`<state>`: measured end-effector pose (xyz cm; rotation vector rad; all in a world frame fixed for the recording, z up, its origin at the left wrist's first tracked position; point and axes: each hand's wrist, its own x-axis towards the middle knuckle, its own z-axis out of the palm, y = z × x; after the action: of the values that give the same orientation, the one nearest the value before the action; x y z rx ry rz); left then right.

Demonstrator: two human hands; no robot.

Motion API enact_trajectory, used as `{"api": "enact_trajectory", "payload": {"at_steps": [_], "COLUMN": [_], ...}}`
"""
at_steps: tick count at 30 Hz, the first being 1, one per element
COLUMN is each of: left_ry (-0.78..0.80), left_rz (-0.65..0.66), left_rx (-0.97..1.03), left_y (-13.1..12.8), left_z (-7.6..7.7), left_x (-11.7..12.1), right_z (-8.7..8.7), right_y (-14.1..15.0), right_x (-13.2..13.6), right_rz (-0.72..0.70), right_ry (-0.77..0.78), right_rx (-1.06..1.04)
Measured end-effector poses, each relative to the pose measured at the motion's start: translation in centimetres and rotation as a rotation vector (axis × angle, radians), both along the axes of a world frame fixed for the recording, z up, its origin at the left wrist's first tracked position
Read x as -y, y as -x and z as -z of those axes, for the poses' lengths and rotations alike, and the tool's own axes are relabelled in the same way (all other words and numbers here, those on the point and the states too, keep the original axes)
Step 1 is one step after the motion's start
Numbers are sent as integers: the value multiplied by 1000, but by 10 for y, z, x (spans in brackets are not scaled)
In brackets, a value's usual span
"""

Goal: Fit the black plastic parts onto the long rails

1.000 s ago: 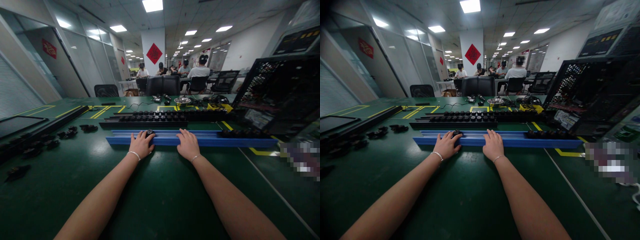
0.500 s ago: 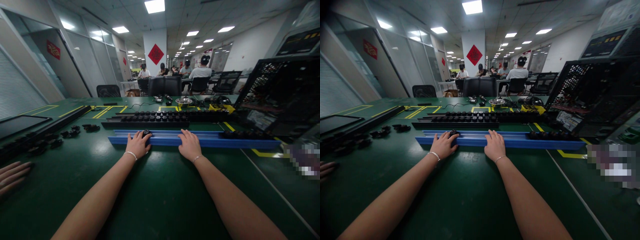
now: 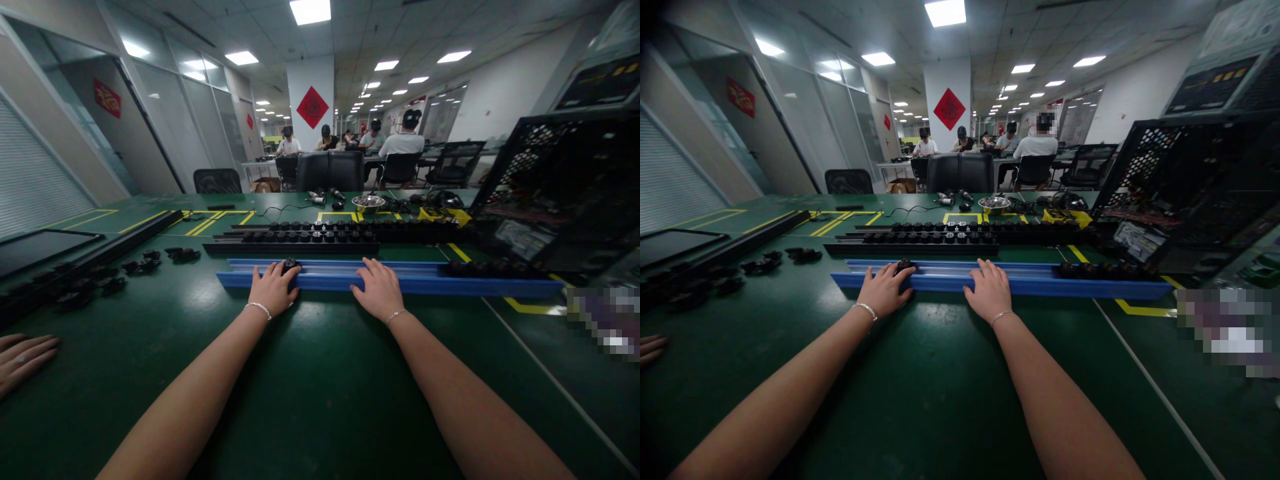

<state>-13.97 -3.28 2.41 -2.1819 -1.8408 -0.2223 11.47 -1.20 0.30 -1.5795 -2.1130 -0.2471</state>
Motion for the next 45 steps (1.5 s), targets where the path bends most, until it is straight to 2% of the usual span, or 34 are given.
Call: {"api": "enact_trajectory", "payload": {"at_steps": [7, 45], "left_ry": [-10, 8], "left_rz": [-24, -247], "left_rx": [6, 65], "left_y": [6, 39], "left_z": [4, 0], "left_x": [-1, 3], "right_z": [0, 0], "right_y": [1, 0], "right_x": [0, 0], "right_rz": [7, 3], "right_ry": [3, -14], "right_rx": [11, 26]}}
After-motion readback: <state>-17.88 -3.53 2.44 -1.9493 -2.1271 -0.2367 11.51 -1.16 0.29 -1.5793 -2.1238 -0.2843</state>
